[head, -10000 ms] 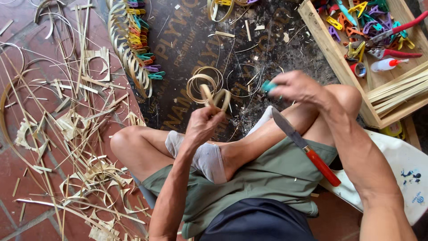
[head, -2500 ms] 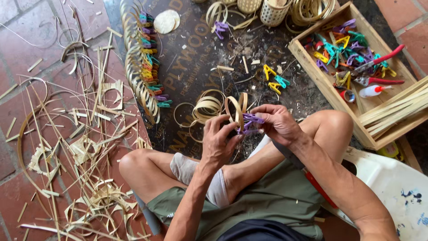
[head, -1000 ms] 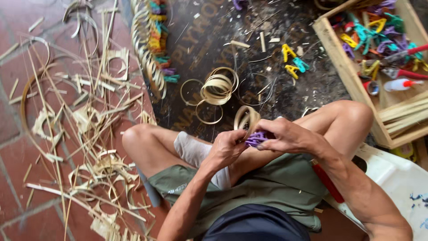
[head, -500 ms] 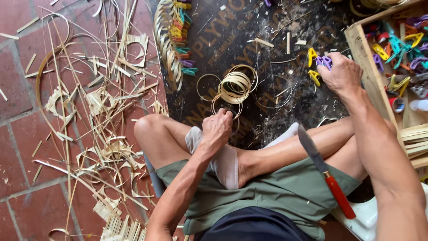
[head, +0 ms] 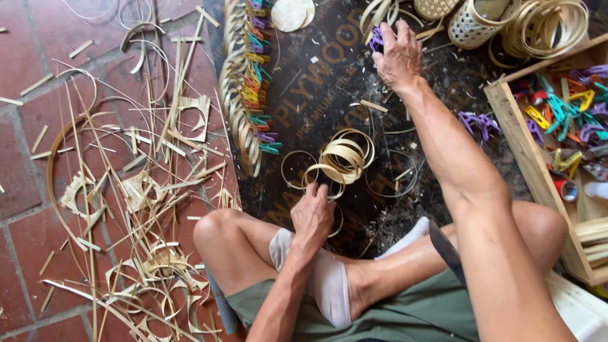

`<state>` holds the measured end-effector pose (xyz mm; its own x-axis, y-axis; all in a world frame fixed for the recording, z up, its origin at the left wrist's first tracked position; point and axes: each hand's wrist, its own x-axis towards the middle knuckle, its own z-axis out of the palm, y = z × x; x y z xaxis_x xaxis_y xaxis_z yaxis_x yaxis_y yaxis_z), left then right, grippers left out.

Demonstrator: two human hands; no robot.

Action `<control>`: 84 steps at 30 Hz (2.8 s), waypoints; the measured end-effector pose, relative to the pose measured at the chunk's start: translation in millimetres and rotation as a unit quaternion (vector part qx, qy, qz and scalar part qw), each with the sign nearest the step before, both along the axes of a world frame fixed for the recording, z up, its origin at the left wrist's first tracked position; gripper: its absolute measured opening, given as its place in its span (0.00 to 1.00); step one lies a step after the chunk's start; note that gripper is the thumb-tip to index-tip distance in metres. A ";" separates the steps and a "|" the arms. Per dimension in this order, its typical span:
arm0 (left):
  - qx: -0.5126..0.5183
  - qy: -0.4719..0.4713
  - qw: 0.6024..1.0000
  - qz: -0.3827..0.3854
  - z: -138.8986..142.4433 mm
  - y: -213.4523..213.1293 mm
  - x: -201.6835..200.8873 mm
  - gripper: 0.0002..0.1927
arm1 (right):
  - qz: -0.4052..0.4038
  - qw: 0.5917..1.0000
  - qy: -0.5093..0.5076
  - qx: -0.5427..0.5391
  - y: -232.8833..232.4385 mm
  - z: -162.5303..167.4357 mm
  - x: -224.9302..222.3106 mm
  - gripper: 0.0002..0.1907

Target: The person bends thin bamboo strips into circular rings, applies glue to the overlapping ends, and secures them with colorful clips. They repeat this process to create multiple rings and place them on the floor.

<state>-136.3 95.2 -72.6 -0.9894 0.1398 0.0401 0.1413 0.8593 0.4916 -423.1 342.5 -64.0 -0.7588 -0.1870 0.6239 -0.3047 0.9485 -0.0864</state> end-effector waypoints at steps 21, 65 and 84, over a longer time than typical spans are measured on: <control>0.301 0.080 0.943 -0.121 72.5 50.4 -1.6 0.12 | 0.188 0.421 -0.466 -0.755 22.3 55.1 292.1 0.14; -0.226 -0.046 0.937 -0.260 -42.5 -8.3 25.9 0.10 | 0.188 0.949 -0.047 0.249 -64.8 12.5 245.6 0.17; -0.186 0.068 0.969 -0.147 -19.0 -40.7 -22.1 0.06 | 0.068 0.941 -0.313 -0.108 11.1 -10.8 217.1 0.13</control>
